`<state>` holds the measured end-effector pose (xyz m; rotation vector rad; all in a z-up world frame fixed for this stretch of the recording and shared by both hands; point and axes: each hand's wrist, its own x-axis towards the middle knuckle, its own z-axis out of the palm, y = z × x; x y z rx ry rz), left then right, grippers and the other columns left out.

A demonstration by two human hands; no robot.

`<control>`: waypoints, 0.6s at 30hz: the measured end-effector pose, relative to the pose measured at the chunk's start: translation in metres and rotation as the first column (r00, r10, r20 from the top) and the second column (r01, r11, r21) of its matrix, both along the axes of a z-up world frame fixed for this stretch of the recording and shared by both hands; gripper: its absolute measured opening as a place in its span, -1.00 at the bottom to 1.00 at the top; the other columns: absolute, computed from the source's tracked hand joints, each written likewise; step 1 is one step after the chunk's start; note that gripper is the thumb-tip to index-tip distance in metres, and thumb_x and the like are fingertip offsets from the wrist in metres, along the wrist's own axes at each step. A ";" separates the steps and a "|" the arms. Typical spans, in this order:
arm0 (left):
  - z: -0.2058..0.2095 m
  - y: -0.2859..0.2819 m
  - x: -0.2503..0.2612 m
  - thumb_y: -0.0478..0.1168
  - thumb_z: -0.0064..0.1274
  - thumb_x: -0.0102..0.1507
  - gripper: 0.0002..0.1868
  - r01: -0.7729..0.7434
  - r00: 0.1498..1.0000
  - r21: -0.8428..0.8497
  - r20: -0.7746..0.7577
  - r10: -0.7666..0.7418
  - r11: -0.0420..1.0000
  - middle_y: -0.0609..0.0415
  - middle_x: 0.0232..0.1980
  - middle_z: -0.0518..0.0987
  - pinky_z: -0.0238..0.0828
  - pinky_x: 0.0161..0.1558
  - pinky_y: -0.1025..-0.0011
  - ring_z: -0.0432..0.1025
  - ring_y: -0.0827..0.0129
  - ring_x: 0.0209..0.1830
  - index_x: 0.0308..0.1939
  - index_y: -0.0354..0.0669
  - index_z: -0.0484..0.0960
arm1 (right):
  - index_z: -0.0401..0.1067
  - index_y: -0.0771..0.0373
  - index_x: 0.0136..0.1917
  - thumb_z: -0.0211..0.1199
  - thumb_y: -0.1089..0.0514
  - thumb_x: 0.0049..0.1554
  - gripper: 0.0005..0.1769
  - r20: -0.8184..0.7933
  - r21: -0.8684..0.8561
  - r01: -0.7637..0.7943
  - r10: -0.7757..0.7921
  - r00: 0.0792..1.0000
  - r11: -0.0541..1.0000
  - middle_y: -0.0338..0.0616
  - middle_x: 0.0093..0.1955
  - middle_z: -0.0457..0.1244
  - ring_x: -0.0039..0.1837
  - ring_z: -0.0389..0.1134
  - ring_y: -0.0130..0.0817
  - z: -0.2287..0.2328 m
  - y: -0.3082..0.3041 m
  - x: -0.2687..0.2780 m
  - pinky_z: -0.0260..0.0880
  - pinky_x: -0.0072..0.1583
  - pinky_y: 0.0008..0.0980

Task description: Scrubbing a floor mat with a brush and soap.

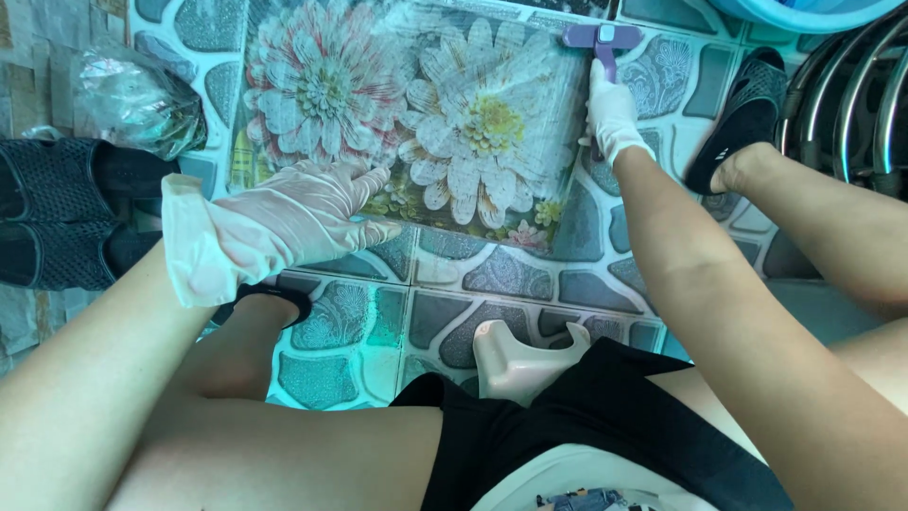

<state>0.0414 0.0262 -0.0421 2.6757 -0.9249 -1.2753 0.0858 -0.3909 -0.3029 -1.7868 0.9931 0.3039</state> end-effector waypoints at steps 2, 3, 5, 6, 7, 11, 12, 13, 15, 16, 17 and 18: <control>-0.002 0.002 0.002 0.44 -0.21 0.25 -0.01 0.006 1.000 0.031 -0.011 -0.006 0.999 -0.24 0.46 0.30 0.16 0.38 0.10 0.26 -0.13 0.40 0.58 -0.08 0.09 | 0.45 0.42 0.09 0.03 -0.50 0.26 -0.16 -0.046 -0.038 -0.016 0.014 0.999 0.999 -0.15 -0.29 0.20 -0.36 0.24 -0.27 0.010 0.009 -0.027 0.45 -0.33 -0.23; -0.009 0.006 0.004 0.43 -0.19 0.26 -0.01 0.030 0.999 -0.059 0.042 -0.028 0.998 -0.28 0.47 0.27 0.12 0.37 0.12 0.23 -0.15 0.40 0.54 -0.19 0.11 | 0.46 0.39 0.09 -0.04 -0.48 0.27 -0.17 0.019 -0.019 -0.046 0.047 0.999 0.999 -0.14 -0.27 0.26 -0.34 0.30 -0.28 0.021 0.023 -0.051 0.44 -0.30 -0.23; -0.014 0.010 0.008 0.43 -0.17 0.27 0.00 0.055 0.994 -0.151 0.097 -0.041 0.987 -0.32 0.48 0.24 0.09 0.36 0.14 0.20 -0.18 0.41 0.50 -0.30 0.14 | 0.47 0.36 0.10 -0.12 -0.46 0.28 -0.18 0.082 -0.006 -0.081 0.081 0.993 0.997 -0.14 -0.26 0.31 -0.32 0.35 -0.30 0.035 0.054 -0.104 0.43 -0.28 -0.24; -0.011 0.010 0.010 0.42 -0.19 0.29 -0.02 0.087 0.989 -0.127 0.127 -0.071 0.988 -0.30 0.47 0.27 0.10 0.40 0.16 0.22 -0.13 0.43 0.50 -0.31 0.17 | 0.43 0.34 0.19 -0.13 -0.46 0.25 -0.19 0.019 -0.019 -0.080 0.080 0.997 0.997 -0.04 -0.21 0.32 -0.31 0.36 -0.23 0.040 0.070 -0.133 0.43 -0.26 -0.19; -0.009 0.008 0.011 0.41 -0.21 0.32 -0.05 0.119 0.983 -0.105 0.155 -0.102 0.987 -0.29 0.46 0.30 0.10 0.43 0.18 0.24 -0.08 0.45 0.49 -0.32 0.21 | 0.38 0.32 0.27 -0.13 -0.45 0.23 -0.18 -0.047 -0.034 -0.078 0.076 0.996 0.996 0.06 -0.17 0.33 -0.29 0.38 -0.17 0.045 0.086 -0.165 0.43 -0.25 -0.13; -0.012 0.015 0.013 0.40 -0.22 0.28 -0.02 0.059 0.990 -0.166 0.139 -0.036 0.984 -0.29 0.46 0.27 0.08 0.39 0.14 0.20 -0.11 0.43 0.51 -0.29 0.17 | 0.38 0.38 0.28 -0.06 -0.46 0.24 -0.15 -0.250 -0.095 -0.172 0.144 0.957 0.981 0.17 -0.08 0.38 -0.21 0.47 -0.01 0.028 0.080 -0.221 0.50 -0.15 -0.15; -0.005 0.012 0.012 0.37 -0.13 0.27 -0.07 0.023 0.985 -0.097 0.171 -0.006 0.995 -0.22 0.43 0.35 0.18 0.26 0.05 0.27 -0.14 0.35 0.53 -0.18 0.18 | 0.38 0.35 0.30 -0.04 -0.47 0.22 -0.15 -0.228 -0.117 -0.251 0.220 0.949 0.961 0.17 -0.03 0.39 -0.14 0.47 0.03 0.024 0.071 -0.220 0.49 -0.09 -0.14; 0.002 0.010 0.010 0.33 -0.03 0.26 -0.10 -0.015 0.979 -0.026 0.201 0.020 1.000 -0.16 0.39 0.42 0.27 0.12 -0.03 0.34 -0.18 0.27 0.54 -0.08 0.20 | 0.39 0.33 0.32 -0.03 -0.47 0.21 -0.15 -0.209 -0.138 -0.328 0.296 0.932 0.935 0.18 0.01 0.40 -0.07 0.48 0.06 0.020 0.063 -0.221 0.49 -0.04 -0.14; 0.009 0.021 0.012 0.32 -0.02 0.27 -0.11 -0.038 0.982 -0.045 0.182 0.046 0.998 -0.16 0.38 0.44 0.28 0.12 -0.02 0.35 -0.16 0.26 0.53 -0.08 0.21 | 0.38 0.35 0.33 0.01 -0.46 0.25 -0.16 -0.145 -0.232 -0.440 0.417 0.897 0.867 0.26 0.07 0.38 0.05 0.41 0.15 0.019 0.041 -0.200 0.39 0.09 -0.09; 0.009 0.014 0.006 0.32 -0.02 0.28 -0.13 -0.058 0.984 -0.065 0.165 0.068 0.996 -0.15 0.36 0.45 0.29 0.11 -0.01 0.36 -0.15 0.25 0.52 -0.08 0.23 | 0.37 0.38 0.35 0.04 -0.46 0.29 -0.16 -0.087 -0.331 -0.529 0.533 0.842 0.782 0.33 0.12 0.35 0.17 0.35 0.24 0.018 0.031 -0.189 0.29 0.22 -0.04; 0.005 0.015 0.013 0.31 -0.02 0.28 -0.14 -0.072 0.985 -0.090 0.153 0.085 0.993 -0.15 0.35 0.46 0.30 0.10 0.00 0.38 -0.13 0.24 0.51 -0.09 0.25 | 0.37 0.38 0.35 0.04 -0.46 0.29 -0.16 -0.091 -0.330 -0.538 0.541 0.836 0.776 0.33 0.12 0.35 0.17 0.35 0.24 0.018 0.042 -0.181 0.29 0.22 -0.04; 0.002 0.015 0.019 0.30 -0.01 0.29 -0.16 -0.086 0.985 -0.115 0.141 0.102 0.990 -0.15 0.33 0.47 0.31 0.10 0.01 0.39 -0.12 0.23 0.50 -0.09 0.26 | 0.46 0.35 0.29 0.04 -0.47 0.25 -0.17 -0.101 -0.276 -0.477 0.469 0.878 0.834 0.29 0.10 0.39 0.16 0.39 0.15 0.020 0.053 -0.172 0.32 0.23 -0.10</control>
